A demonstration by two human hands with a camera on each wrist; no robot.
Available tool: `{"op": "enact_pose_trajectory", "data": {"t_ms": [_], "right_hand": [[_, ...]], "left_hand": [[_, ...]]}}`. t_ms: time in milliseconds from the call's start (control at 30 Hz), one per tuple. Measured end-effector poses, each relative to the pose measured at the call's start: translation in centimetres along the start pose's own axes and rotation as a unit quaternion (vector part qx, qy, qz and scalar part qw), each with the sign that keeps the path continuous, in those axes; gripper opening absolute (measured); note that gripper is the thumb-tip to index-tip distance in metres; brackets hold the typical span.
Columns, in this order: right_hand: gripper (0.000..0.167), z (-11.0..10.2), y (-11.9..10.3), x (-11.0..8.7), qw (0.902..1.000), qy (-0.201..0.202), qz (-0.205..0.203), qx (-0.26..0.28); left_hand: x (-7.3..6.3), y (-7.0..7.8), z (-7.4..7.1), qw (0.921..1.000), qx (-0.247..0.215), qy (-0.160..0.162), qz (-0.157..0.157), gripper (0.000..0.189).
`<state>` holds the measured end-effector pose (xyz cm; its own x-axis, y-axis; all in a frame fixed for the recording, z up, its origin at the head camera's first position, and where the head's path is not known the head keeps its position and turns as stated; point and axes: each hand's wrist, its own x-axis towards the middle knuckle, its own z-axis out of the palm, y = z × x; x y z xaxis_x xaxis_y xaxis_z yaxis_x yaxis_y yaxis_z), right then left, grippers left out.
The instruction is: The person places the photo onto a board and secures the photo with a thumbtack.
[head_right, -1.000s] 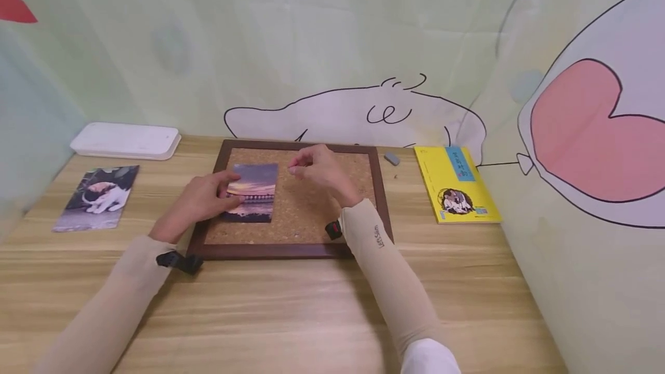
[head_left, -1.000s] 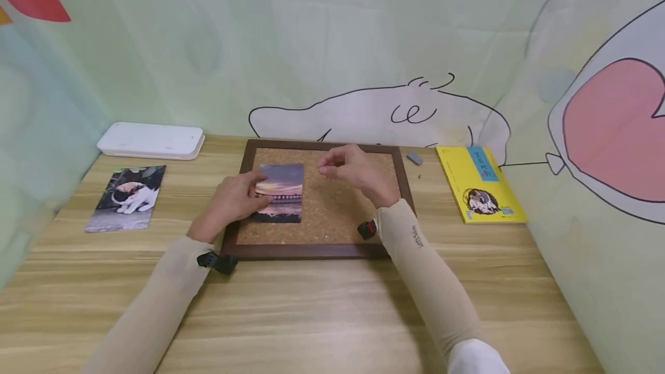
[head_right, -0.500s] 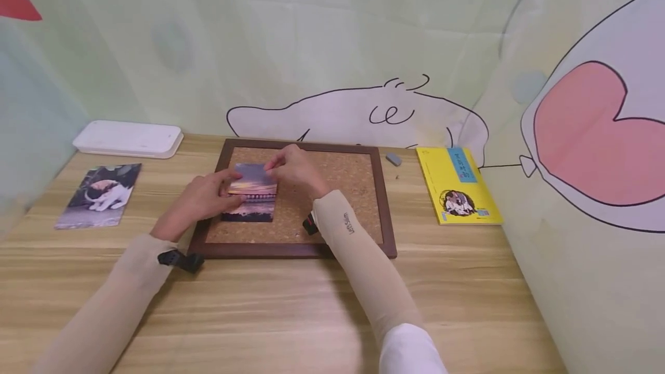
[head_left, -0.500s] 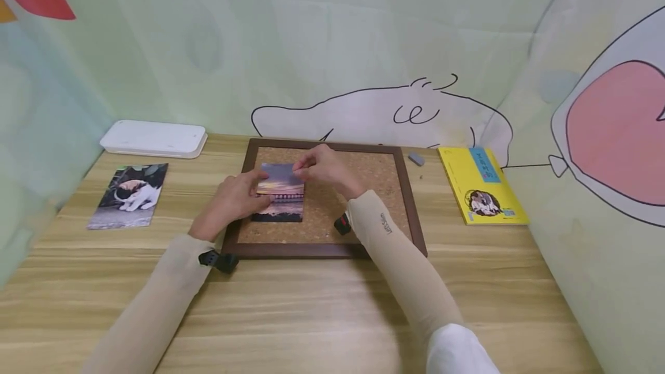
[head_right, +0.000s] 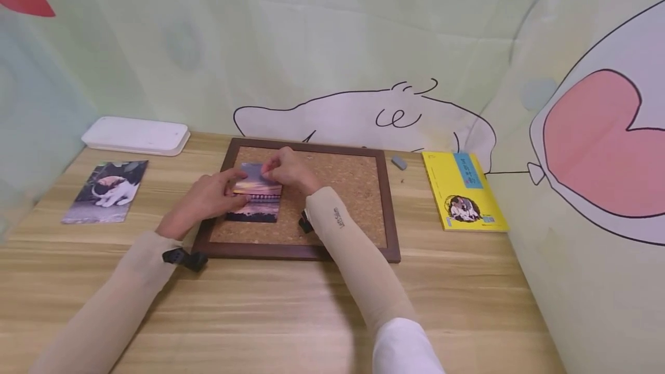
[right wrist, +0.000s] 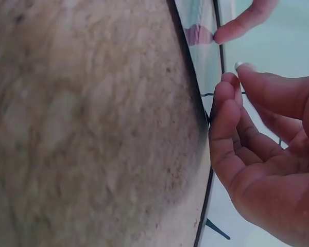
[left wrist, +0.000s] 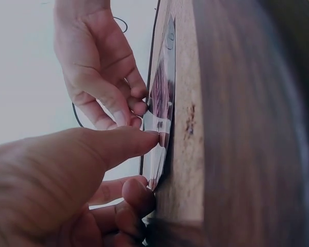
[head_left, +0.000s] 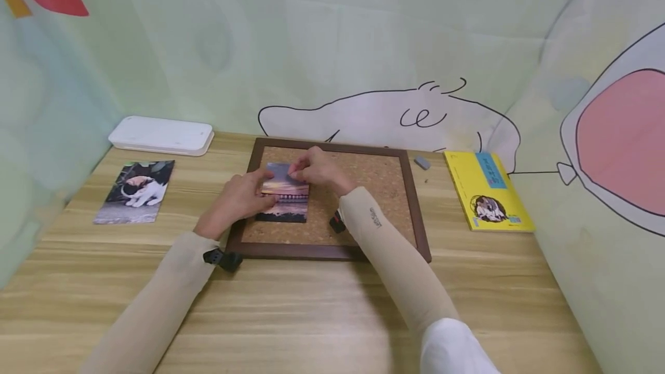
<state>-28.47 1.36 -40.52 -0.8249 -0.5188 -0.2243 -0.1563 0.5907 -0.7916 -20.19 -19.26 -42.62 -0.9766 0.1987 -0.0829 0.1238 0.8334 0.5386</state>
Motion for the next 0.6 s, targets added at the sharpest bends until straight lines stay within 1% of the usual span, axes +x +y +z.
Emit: {"op": "enact_pose_trajectory", "data": {"t_ms": [100, 200, 333, 433, 600], "right_hand": [[0.012, 0.4, 0.3, 0.6, 0.9999, -0.003, -0.012, -0.009], [0.009, 0.7, 0.5, 1.1, 0.9996, 0.006, -0.012, -0.025], [0.006, 0.9, 0.5, 1.5, 0.9991, 0.023, 0.009, -0.035], [0.005, 0.9, 0.5, 1.7, 0.9986, 0.034, 0.024, -0.034], [0.005, 0.9, 0.7, 1.9, 0.9976, 0.047, 0.034, -0.037]], "left_hand": [[0.0, 0.0, 0.0, 1.0000, 0.002, -0.004, -0.002, 0.064], [-0.1, 0.0, 0.0, 1.0000, 0.004, -0.004, -0.001, 0.065], [0.0, -0.1, 0.0, 1.0000, 0.005, -0.003, 0.000, 0.064], [0.0, -0.1, 0.1, 1.0000, 0.006, -0.002, -0.001, 0.064], [0.0, 0.0, 0.0, 1.0000, 0.006, -0.002, -0.003, 0.064]]}}
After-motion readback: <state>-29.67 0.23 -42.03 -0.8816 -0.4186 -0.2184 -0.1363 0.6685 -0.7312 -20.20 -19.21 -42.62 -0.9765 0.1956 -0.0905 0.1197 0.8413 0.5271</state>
